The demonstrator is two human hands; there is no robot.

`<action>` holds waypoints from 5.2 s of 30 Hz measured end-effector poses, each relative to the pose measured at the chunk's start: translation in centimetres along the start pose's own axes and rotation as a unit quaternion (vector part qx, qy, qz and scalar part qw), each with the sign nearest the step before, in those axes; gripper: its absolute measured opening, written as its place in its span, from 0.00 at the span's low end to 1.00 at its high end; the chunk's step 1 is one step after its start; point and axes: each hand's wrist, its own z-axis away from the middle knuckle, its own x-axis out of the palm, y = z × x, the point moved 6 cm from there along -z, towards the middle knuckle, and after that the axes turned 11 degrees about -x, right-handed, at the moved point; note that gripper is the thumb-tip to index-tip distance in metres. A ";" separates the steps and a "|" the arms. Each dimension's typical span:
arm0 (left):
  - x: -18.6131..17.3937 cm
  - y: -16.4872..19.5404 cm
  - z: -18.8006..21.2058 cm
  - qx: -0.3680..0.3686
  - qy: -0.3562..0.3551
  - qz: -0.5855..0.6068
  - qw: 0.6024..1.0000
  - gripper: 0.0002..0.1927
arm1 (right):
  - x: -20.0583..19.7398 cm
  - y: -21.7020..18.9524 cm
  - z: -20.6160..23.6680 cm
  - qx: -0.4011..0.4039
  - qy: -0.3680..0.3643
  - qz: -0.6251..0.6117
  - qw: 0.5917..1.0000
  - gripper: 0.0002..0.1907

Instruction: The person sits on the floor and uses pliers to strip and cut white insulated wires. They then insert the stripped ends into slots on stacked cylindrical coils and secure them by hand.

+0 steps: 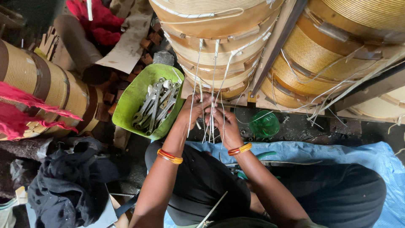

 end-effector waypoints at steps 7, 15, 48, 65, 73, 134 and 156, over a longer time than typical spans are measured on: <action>-0.6 0.8 0.6 -0.022 -0.024 -0.004 0.999 0.14 | -0.7 1.2 -0.3 0.025 0.023 -0.028 0.999 0.12; -0.7 0.8 -0.7 0.125 0.142 -0.073 0.979 0.15 | -0.7 1.9 2.2 0.064 -0.001 -0.045 0.997 0.11; -0.7 0.9 -0.1 -0.004 0.035 -0.067 0.997 0.20 | 0.8 1.7 3.2 0.040 0.038 -0.056 0.997 0.10; 0.4 -8.4 3.3 0.071 0.121 0.022 0.990 0.31 | -1.9 -0.2 5.9 -0.030 0.070 0.112 0.991 0.07; 3.0 -4.6 -0.6 0.034 -0.045 0.146 0.988 0.17 | -1.9 -4.0 10.6 0.071 0.045 0.203 0.976 0.14; 4.4 -3.3 0.2 0.023 -0.102 0.221 0.970 0.15 | -1.3 -6.6 -0.2 0.088 0.047 0.169 0.981 0.13; 4.7 -3.5 -2.0 0.013 -0.041 0.193 0.980 0.18 | -2.8 -4.2 1.9 0.102 0.119 0.098 0.983 0.11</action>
